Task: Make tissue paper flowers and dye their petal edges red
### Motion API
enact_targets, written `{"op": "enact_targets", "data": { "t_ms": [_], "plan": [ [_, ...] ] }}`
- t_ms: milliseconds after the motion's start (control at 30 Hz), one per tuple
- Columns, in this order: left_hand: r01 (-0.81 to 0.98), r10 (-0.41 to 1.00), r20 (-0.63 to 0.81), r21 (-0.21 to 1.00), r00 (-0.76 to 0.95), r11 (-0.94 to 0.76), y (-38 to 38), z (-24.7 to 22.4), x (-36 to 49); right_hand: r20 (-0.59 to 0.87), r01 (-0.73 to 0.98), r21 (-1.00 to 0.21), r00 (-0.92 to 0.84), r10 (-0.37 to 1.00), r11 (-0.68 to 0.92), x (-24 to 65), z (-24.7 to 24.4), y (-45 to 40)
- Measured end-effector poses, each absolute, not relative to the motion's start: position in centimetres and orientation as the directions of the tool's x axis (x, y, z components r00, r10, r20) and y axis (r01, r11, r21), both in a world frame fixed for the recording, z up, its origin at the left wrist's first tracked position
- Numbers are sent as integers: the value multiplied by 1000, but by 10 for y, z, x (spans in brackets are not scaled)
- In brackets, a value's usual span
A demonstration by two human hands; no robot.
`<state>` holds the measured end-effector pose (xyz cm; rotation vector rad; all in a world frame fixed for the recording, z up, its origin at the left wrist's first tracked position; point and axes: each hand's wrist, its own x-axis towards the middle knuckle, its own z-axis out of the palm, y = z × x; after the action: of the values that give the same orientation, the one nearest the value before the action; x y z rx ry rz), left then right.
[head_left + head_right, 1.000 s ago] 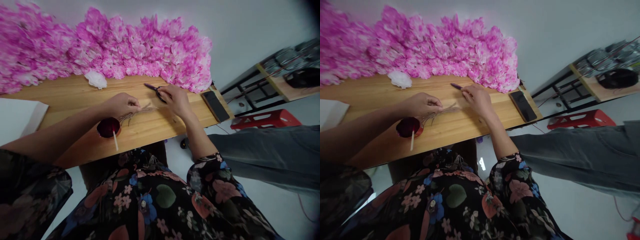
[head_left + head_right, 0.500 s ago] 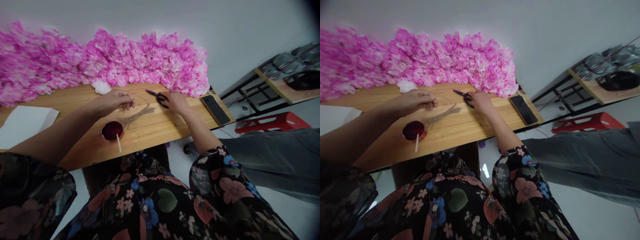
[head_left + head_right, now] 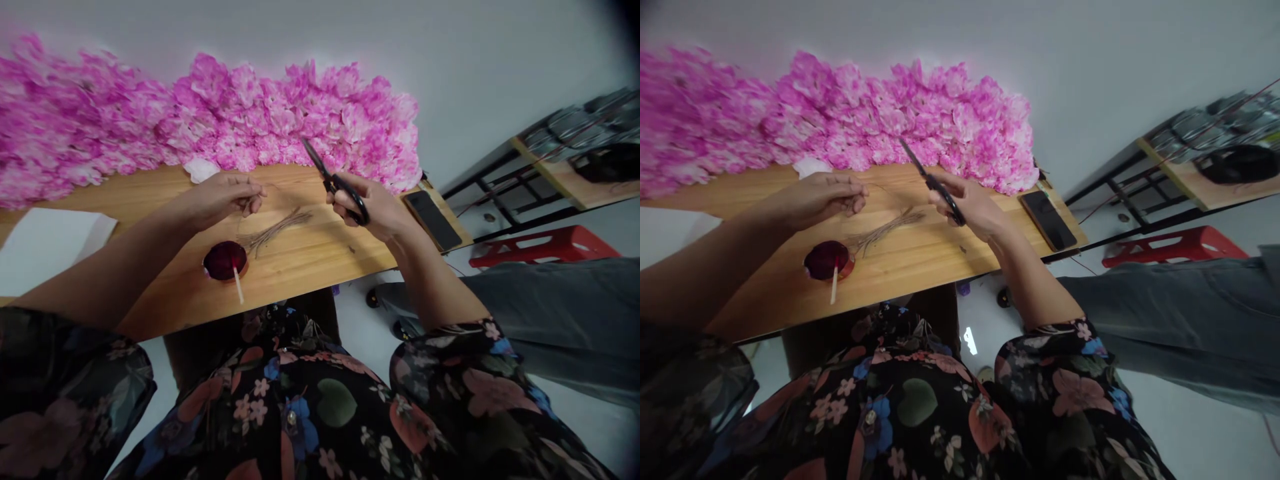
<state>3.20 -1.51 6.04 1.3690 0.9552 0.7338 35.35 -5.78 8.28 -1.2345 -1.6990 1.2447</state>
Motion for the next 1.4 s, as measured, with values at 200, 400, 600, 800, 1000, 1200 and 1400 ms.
{"op": "enact_targets", "data": {
  "t_ms": [200, 400, 600, 800, 1000, 1200, 1400],
  "plan": [
    [140, 886, -148, 986, 439, 96, -15, 55, 34, -114, 699, -609, -543, 832, 373, 345, 97, -85],
    [57, 921, -82, 996, 380, 65, -15, 77, 30, -163, 889, -261, -425, 890, 377, 335, 64, -90],
    [86, 952, -6, 996, 307, -21, -10, 85, 16, -3, 577, -746, -503, 864, 333, 341, 72, -84],
    [71, 951, 46, 995, 307, -71, -11, 68, 24, -67, 261, -962, -518, 853, 82, 317, 82, -85],
    [94, 941, 29, 994, 337, -64, -24, 79, 29, -97, 209, -978, -445, 890, -2, 300, 77, -83],
    [153, 959, -40, 988, 281, -3, -32, 82, 36, -153, 172, -981, -429, 890, -86, 291, 75, -83],
    [168, 963, -68, 986, 259, 25, -37, 80, 39, -155, 44, -987, -451, 879, -151, 285, 66, -84]
  ]
}}
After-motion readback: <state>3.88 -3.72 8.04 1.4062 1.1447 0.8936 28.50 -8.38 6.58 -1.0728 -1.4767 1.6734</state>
